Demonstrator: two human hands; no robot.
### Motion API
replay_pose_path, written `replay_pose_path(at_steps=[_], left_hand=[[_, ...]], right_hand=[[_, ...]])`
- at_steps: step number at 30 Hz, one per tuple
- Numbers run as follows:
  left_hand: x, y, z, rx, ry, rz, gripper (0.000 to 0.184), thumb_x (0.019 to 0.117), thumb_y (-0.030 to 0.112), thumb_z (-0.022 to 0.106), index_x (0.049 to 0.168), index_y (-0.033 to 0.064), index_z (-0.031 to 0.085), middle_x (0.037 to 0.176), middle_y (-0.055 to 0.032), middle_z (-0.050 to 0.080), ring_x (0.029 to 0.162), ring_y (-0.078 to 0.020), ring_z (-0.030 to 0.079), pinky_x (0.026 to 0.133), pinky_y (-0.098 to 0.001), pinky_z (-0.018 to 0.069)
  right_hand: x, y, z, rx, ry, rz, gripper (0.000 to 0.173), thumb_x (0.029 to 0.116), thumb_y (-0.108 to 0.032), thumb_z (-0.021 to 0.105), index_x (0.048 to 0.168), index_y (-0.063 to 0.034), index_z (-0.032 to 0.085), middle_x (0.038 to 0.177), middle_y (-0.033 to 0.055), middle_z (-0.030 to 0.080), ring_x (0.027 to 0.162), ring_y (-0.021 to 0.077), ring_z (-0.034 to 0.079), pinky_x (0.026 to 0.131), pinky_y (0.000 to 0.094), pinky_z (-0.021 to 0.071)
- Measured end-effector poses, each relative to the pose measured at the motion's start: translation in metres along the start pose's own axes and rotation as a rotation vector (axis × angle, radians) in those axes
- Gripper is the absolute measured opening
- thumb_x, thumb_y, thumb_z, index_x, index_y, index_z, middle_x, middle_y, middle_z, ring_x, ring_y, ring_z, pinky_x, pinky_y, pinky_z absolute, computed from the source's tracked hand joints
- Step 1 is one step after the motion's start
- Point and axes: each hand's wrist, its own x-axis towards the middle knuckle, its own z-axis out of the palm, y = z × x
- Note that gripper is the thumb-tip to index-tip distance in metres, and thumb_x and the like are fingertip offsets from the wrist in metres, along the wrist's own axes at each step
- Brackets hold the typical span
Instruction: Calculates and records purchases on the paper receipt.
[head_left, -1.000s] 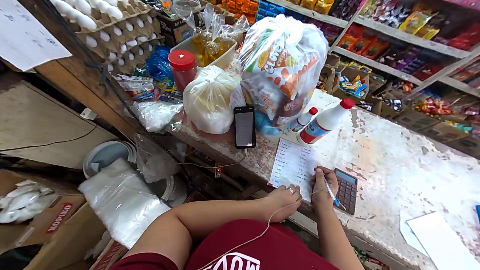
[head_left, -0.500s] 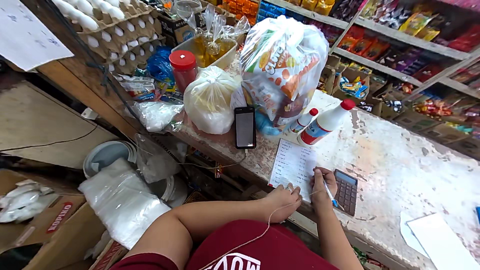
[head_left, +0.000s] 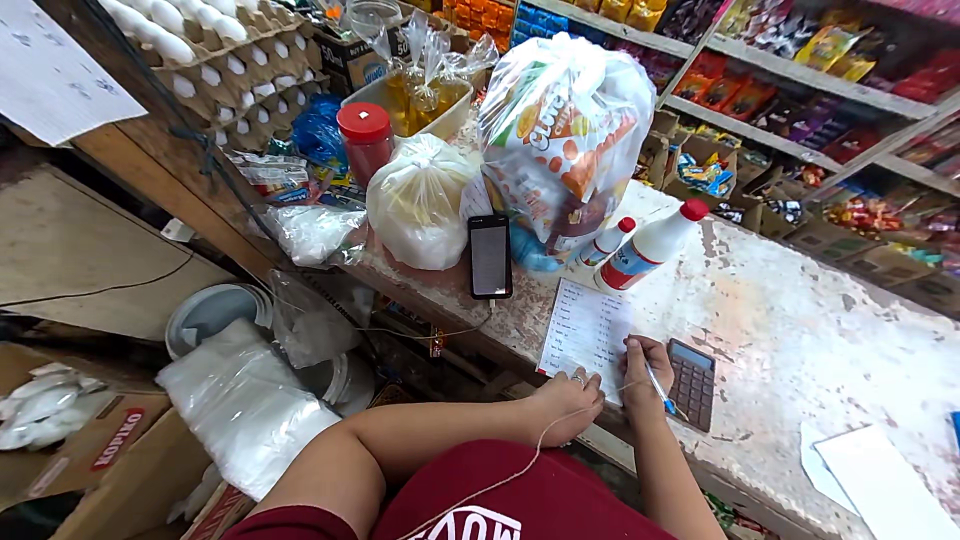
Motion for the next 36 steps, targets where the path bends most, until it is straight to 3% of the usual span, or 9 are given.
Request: replay_pose_path(at_steps=[12, 28, 33, 36], left_hand=[[0.000, -0.001, 0.000, -0.028, 0.006, -0.003, 0.063, 0.0954, 0.008, 0.065, 0.152, -0.0022, 0.041, 0.164, -0.0243, 0.030, 0.148, -0.0478, 0.033, 0.108, -0.0619, 0.0427], [-0.001, -0.004, 0.000, -0.027, 0.011, 0.009, 0.060, 0.0981, 0.012, 0.063, 0.152, -0.0020, 0.041, 0.164, -0.0235, 0.030, 0.149, -0.0463, 0.033, 0.109, -0.0598, 0.0420], [-0.009, -0.018, 0.001, -0.063, 0.096, 0.089, 0.051, 0.0976, 0.018, 0.065, 0.143, -0.0020, 0.053, 0.158, -0.0228, 0.042, 0.147, -0.0424, 0.039, 0.112, -0.0552, 0.0421], [-0.022, -0.040, 0.002, -0.110, 0.283, 0.264, 0.036, 0.0980, 0.018, 0.065, 0.129, -0.0010, 0.065, 0.140, -0.0220, 0.060, 0.135, -0.0404, 0.054, 0.106, -0.0540, 0.0480]], right_hand=[[0.001, 0.004, -0.001, -0.033, -0.022, -0.051, 0.018, 0.1008, -0.012, 0.056, 0.104, 0.0033, 0.064, 0.081, -0.0031, 0.064, 0.063, -0.0024, 0.057, 0.059, 0.0148, 0.0503], [0.000, 0.001, 0.000, -0.025, -0.030, -0.034, 0.016, 0.1011, -0.012, 0.056, 0.104, 0.0018, 0.065, 0.082, -0.0030, 0.065, 0.063, -0.0021, 0.058, 0.059, 0.0145, 0.0502], [0.000, 0.001, 0.000, -0.019, -0.027, -0.033, 0.015, 0.1008, -0.011, 0.056, 0.102, 0.0017, 0.065, 0.082, -0.0033, 0.065, 0.065, -0.0024, 0.059, 0.061, 0.0146, 0.0512], [0.000, 0.000, -0.001, -0.040, -0.030, -0.045, 0.016, 0.1004, -0.011, 0.057, 0.102, 0.0020, 0.065, 0.083, -0.0033, 0.066, 0.067, -0.0032, 0.059, 0.063, 0.0138, 0.0515]])
